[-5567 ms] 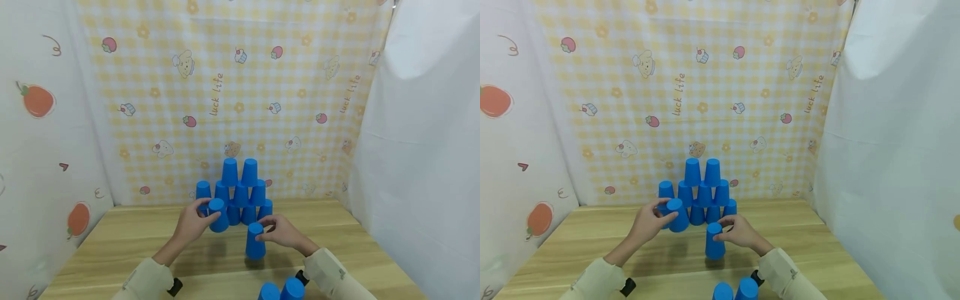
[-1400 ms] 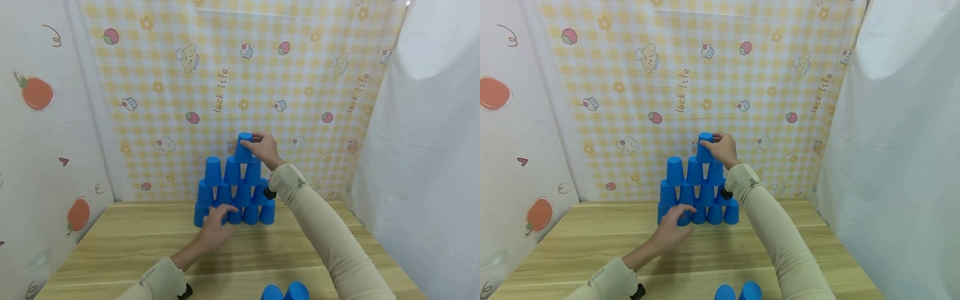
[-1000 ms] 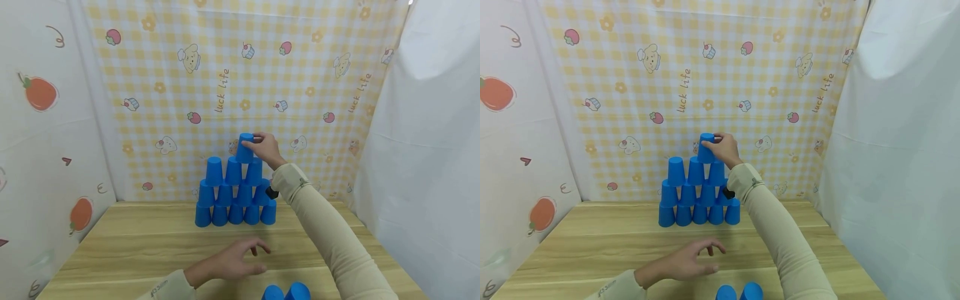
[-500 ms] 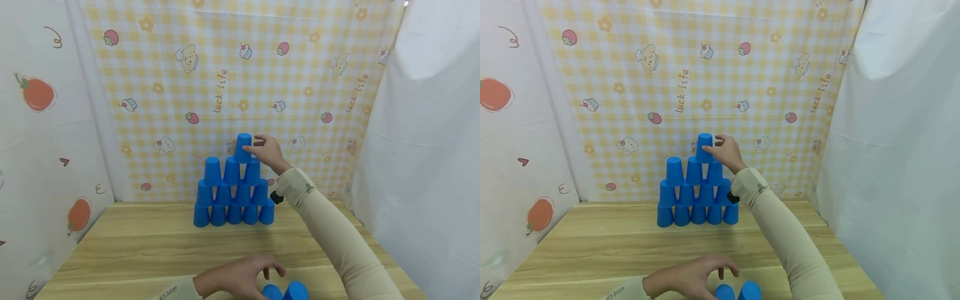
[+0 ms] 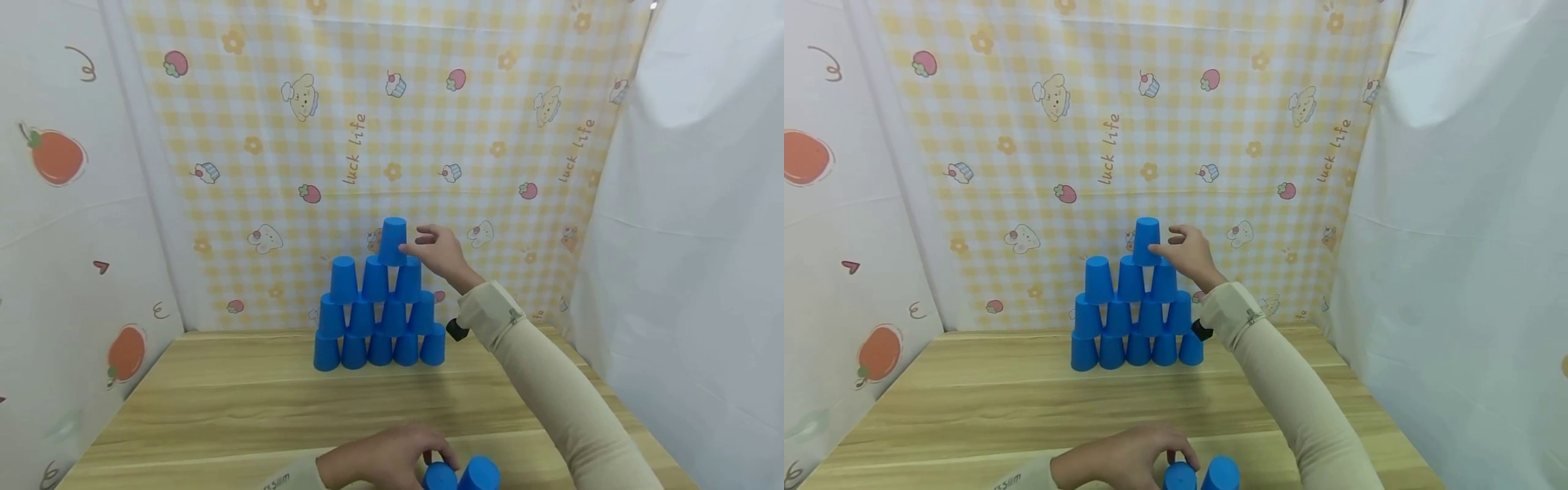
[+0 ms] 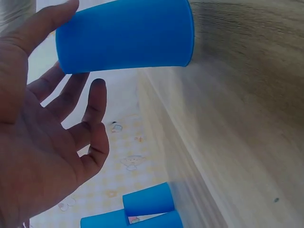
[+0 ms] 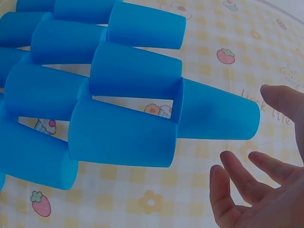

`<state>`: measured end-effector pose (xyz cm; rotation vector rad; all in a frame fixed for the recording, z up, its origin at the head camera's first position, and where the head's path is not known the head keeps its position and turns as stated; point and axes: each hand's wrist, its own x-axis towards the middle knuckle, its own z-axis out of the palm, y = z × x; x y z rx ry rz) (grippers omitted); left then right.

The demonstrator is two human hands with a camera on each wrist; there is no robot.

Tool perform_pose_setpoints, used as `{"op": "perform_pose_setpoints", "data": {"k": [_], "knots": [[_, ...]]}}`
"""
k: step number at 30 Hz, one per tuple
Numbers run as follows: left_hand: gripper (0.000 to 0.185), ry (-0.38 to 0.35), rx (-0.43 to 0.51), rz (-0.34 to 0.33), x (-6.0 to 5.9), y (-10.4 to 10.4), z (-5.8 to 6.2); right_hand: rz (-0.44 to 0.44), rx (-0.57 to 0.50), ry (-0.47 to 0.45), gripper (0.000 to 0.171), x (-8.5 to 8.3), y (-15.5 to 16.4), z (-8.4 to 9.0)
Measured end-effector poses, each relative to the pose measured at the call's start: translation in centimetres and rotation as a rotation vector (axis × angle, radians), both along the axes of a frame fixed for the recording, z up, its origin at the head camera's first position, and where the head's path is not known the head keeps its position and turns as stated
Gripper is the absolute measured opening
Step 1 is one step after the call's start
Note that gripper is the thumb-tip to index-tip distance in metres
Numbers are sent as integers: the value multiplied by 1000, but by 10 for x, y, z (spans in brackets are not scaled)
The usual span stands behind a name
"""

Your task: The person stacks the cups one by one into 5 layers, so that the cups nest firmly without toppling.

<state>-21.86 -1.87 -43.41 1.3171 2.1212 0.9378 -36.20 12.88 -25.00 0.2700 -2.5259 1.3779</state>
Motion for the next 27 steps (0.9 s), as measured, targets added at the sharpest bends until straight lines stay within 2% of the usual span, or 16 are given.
{"op": "perform_pose_setpoints", "data": {"k": [3, 9, 13, 20, 27], "knots": [[37, -78, 0, 28, 0, 1, -2, 6, 8, 1, 65, 4, 5, -4], [33, -125, -37, 59, -1, 0, -7, 14, 20, -17, 65, 12, 15, -13], [34, -112, -30, 112, -1, -4, -9, 41, 26, -14, 61, 18, 20, -19], [43, -28, -37, 254, -2, -9, -8, 112, 1, -45, 63, 30, 26, -30], [47, -33, 3, 355, -11, -14, -6, 129, 33, -33, 57, 37, 30, -34]]}}
